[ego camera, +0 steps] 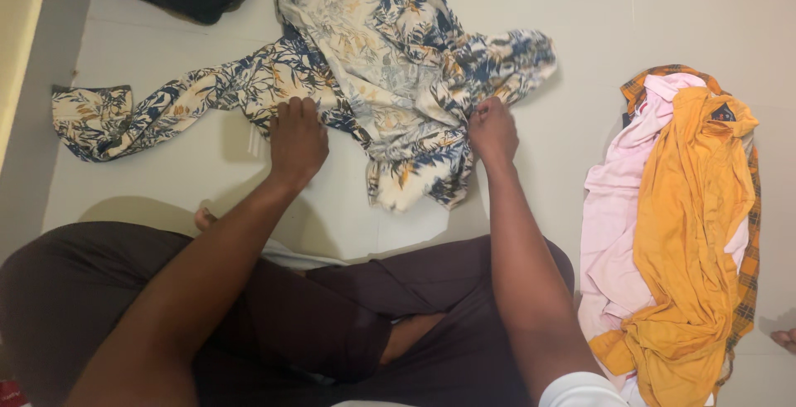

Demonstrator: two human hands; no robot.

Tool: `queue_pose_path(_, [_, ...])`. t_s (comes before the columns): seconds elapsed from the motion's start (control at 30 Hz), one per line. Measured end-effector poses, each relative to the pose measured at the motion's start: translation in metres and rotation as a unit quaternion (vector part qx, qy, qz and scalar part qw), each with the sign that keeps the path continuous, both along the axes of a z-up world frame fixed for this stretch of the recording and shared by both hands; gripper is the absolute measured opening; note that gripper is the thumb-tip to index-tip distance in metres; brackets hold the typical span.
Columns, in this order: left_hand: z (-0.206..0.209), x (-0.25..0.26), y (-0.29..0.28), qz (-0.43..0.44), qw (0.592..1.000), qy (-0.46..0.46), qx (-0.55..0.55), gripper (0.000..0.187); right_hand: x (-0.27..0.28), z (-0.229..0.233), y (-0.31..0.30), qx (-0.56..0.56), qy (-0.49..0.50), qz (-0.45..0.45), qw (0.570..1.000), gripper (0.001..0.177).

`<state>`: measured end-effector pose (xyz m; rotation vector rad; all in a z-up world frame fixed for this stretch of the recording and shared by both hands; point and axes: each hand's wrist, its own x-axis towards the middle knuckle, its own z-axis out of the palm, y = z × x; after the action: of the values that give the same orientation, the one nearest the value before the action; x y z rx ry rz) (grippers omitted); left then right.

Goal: The person lays out a patterned shirt on the floor and buttons the front closures by hand one by one.

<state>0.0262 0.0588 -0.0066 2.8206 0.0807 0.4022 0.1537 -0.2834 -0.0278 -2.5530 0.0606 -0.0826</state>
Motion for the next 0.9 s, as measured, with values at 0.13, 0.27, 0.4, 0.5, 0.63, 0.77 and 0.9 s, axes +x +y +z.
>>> queue_pose_path(0.13, [-0.01,-0.002,-0.003,0.054,0.993,0.008,0.106,0.046,-0.008,0.025,0.006,0.008,0.116,0.032,0.993,0.044])
queue_pose_path(0.27, [-0.048,0.002,0.017,0.033,0.997,0.026,0.068,0.035,-0.018,0.013,0.009,-0.014,0.179,0.186,0.966,0.044])
queue_pose_path(0.4, [-0.047,0.049,0.074,-0.083,0.975,0.084,-0.186,0.034,-0.005,0.008,-0.013,0.229,0.311,0.141,0.912,0.03])
queue_pose_path(0.5, [-0.018,0.04,0.092,0.018,0.982,-0.153,-0.113,0.031,0.003,0.003,-0.029,0.356,0.324,0.046,0.875,0.026])
queue_pose_path(0.63, [0.034,0.019,0.065,0.212,0.971,0.081,-0.071,0.055,0.007,-0.009,-0.021,0.342,0.352,-0.005,0.871,0.024])
queue_pose_path(0.77, [0.035,0.01,0.037,0.215,0.924,0.295,-0.115,0.066,0.001,0.004,-0.009,0.279,0.356,0.025,0.891,0.027])
queue_pose_path(0.9, [-0.005,0.005,0.025,0.14,0.977,0.134,-0.089,0.08,-0.013,0.026,-0.004,0.194,0.38,0.069,0.902,0.033])
